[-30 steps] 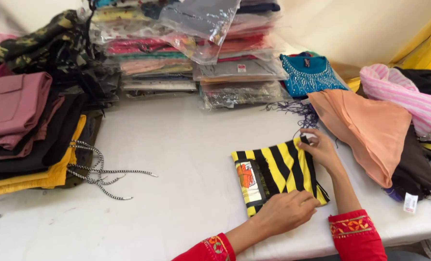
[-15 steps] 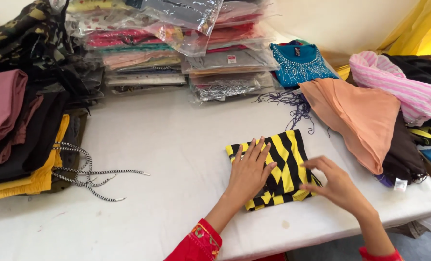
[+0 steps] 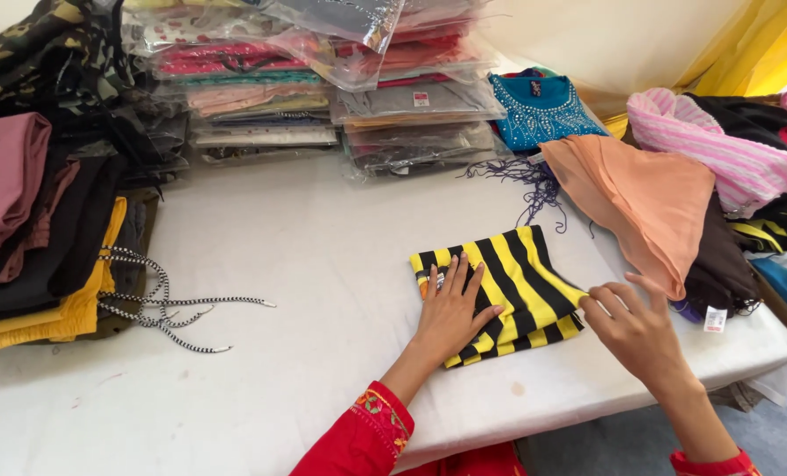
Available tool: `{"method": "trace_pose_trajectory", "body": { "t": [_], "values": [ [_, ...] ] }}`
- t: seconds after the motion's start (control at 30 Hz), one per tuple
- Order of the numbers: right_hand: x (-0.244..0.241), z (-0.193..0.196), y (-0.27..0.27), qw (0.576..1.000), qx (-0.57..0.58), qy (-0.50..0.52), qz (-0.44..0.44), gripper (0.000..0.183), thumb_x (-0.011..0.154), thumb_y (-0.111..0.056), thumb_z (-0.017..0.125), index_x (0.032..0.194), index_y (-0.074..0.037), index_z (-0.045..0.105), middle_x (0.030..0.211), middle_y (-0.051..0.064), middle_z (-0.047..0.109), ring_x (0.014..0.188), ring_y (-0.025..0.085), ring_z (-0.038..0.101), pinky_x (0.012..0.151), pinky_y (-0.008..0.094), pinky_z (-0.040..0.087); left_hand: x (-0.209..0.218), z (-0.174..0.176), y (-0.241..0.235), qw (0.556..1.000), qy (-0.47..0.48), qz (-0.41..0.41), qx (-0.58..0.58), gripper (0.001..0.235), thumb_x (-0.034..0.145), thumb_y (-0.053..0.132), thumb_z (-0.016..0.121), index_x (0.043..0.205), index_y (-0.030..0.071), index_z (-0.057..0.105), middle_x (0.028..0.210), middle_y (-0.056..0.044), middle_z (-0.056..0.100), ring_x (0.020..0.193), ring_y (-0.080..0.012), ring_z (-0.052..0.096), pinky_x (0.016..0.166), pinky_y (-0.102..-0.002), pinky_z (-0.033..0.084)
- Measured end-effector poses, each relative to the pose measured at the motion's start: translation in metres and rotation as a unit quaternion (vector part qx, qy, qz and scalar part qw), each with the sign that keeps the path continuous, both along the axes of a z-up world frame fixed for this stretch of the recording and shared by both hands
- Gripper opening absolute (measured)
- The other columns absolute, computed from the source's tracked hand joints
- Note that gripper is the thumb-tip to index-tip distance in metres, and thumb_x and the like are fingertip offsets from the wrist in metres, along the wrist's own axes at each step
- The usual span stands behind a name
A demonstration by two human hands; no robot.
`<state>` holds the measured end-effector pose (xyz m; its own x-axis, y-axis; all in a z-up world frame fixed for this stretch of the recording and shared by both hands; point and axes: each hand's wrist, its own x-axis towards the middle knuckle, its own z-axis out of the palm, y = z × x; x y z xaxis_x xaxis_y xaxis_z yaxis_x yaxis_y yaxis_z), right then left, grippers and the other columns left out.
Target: The person folds a yellow and black striped top and then a pink and white striped top on a white table. Each garment is smoothed, folded into a compact rectangle, and placed aside.
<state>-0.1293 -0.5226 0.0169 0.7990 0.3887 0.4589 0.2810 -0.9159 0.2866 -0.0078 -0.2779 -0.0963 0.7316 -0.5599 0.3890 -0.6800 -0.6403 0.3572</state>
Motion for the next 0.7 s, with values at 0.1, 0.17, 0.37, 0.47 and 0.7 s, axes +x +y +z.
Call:
{"method": "trace_pose_trajectory", "body": {
  "t": [0.1,0.17,0.37,0.47,0.7],
  "values": [
    [-0.007,-0.021,-0.01,0.998,-0.058,-0.026,-0.016,0.014,0.08,-0.014,0.071,0.094,-0.011,0.069,0.096,0.0,0.069,0.101,0.02,0.065,0.1,0.046,0.047,-0.001,-0.005,-0.001,1.0,-0.001,0.006,-0.003,0.086,0.099,0.067,0.044,0.159,0.006,0.033,0.165,-0.026,0.025,0.155,-0.0373,0.02,0.122,-0.061,0.009],
    [-0.011,-0.036,-0.02,0.997,-0.069,-0.007,-0.03,0.014,0.08,-0.014,0.071,0.094,-0.012,0.069,0.097,-0.001,0.069,0.103,0.02,0.065,0.099,0.043,0.047,-0.001,-0.006,-0.001,1.0,-0.008,0.01,-0.002,0.087,0.099,0.068,0.043,0.16,0.007,0.033,0.166,-0.026,0.025,0.156,-0.037,0.02,0.123,-0.061,0.009],
    [-0.021,-0.002,-0.008,0.99,-0.001,0.063,-0.127,0.01,0.086,-0.02,0.071,0.095,-0.017,0.071,0.098,-0.004,0.069,0.1,0.018,0.064,0.102,0.042,0.046,-0.001,-0.005,-0.002,1.0,0.004,0.0,-0.001,0.091,0.097,0.071,0.04,0.16,0.006,0.032,0.164,-0.026,0.026,0.155,-0.0379,0.02,0.122,-0.062,0.007],
    [-0.016,0.016,0.011,0.995,0.067,-0.019,-0.067,0.013,0.084,-0.019,0.071,0.096,-0.015,0.071,0.101,-0.001,0.069,0.099,0.023,0.063,0.101,0.044,0.045,-0.003,0.003,-0.002,1.0,-0.005,0.012,0.005,0.091,0.098,0.072,0.041,0.16,0.006,0.033,0.165,-0.025,0.027,0.155,-0.0369,0.021,0.123,-0.061,0.008],
    [-0.002,-0.02,0.002,0.987,0.135,0.086,0.027,0.028,0.072,-0.018,0.076,0.099,-0.011,0.072,0.102,0.003,0.069,0.103,0.027,0.063,0.09,0.041,0.046,-0.029,0.03,0.031,0.981,-0.143,-0.129,-0.029,0.06,0.098,0.054,0.058,0.137,0.008,0.06,0.147,-0.014,0.054,0.144,-0.0288,0.046,0.119,-0.057,0.033]
  ]
}}
